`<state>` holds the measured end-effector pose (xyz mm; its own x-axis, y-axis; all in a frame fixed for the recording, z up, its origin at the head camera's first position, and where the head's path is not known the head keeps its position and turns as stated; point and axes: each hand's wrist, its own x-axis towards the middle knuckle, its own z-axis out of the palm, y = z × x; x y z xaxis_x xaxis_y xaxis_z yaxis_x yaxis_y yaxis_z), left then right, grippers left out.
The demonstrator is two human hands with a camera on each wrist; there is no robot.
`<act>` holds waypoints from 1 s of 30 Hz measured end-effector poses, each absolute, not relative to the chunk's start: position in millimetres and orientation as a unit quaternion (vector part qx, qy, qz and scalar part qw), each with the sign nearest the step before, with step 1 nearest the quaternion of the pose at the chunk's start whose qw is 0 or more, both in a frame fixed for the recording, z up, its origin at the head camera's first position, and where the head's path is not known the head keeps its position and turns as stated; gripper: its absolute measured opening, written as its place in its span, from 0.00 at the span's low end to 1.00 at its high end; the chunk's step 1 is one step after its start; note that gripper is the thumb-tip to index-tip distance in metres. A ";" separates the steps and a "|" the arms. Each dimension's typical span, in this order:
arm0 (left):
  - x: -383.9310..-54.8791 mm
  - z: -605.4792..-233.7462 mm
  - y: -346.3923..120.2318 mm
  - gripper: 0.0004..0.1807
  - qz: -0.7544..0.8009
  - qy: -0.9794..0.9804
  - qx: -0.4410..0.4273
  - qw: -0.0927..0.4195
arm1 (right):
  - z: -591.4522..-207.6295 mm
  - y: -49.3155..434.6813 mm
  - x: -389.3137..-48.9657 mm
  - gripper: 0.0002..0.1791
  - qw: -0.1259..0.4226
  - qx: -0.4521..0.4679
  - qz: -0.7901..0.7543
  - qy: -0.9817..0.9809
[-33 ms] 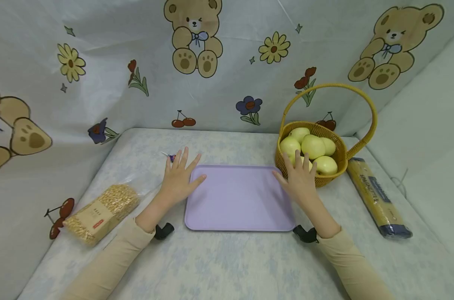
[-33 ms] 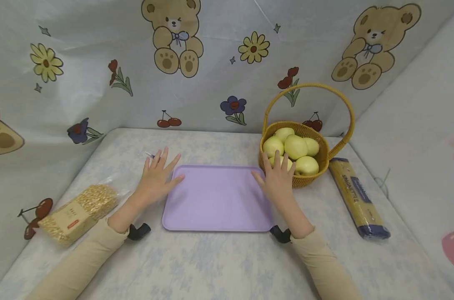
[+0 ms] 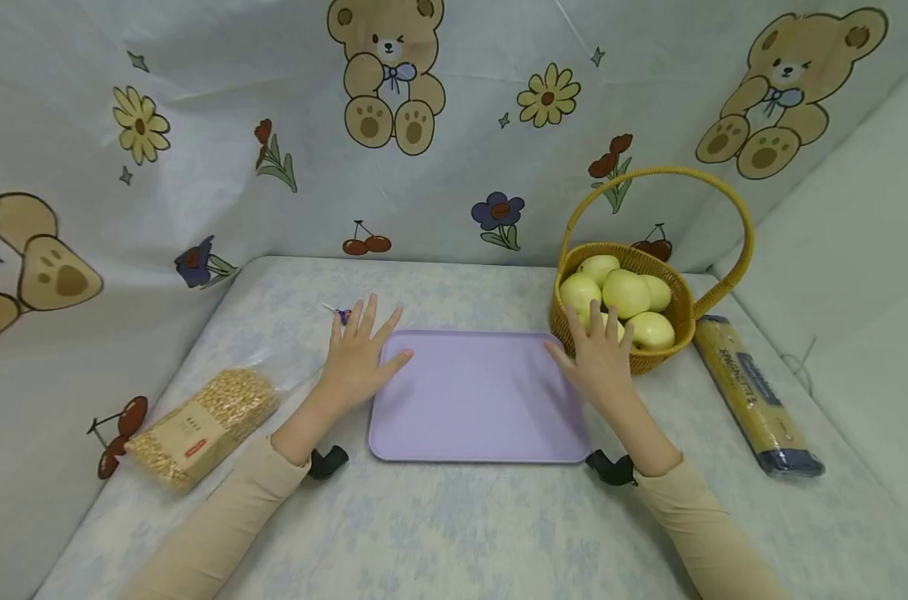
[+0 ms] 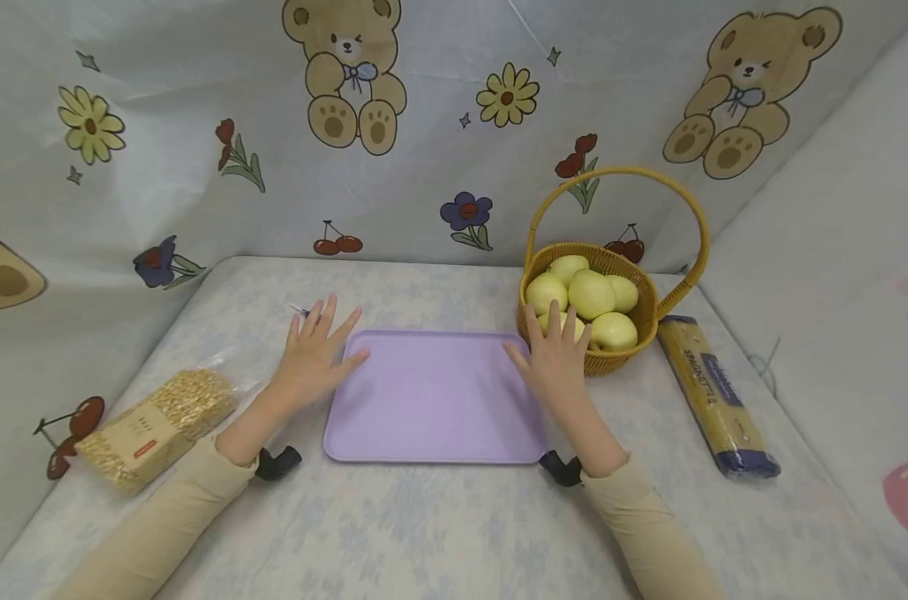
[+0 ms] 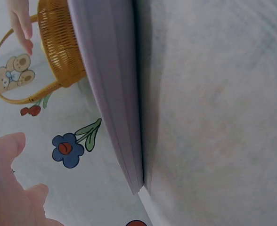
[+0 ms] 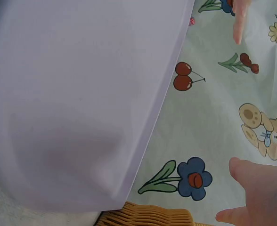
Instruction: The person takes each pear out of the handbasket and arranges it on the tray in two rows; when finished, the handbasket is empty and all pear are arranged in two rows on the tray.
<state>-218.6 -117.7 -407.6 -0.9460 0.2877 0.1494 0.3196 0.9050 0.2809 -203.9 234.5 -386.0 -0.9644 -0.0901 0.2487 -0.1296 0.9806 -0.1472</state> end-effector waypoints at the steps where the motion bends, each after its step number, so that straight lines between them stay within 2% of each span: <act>1: -219.7 -408.1 -117.8 0.40 -0.155 -0.974 -0.155 0.051 | -386.2 234.7 -205.1 0.40 0.122 0.056 0.083 -0.988; 9: -225.6 -411.6 -123.4 0.41 -0.155 -0.976 -0.144 0.058 | -388.0 233.5 -218.1 0.39 0.127 0.064 0.092 -0.986; 16: -224.0 -412.8 -122.1 0.41 -0.199 -0.965 -0.156 0.067 | -384.6 241.7 -229.3 0.36 0.161 0.053 0.103 -0.980; 23: -218.1 -420.3 -121.8 0.39 -0.319 -0.935 -0.151 0.039 | -375.0 263.9 -252.4 0.33 0.172 0.058 0.161 -0.970; 30: -228.4 -436.9 -125.3 0.35 -0.458 -0.871 -0.175 0.031 | -362.5 298.6 -282.0 0.32 0.152 -0.004 0.221 -0.964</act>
<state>-228.4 -125.3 -436.9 -0.9368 0.2769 0.2138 0.3331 0.5195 0.7869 -282.0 298.6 -362.5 -0.9540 0.0751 0.2903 -0.0587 0.9027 -0.4263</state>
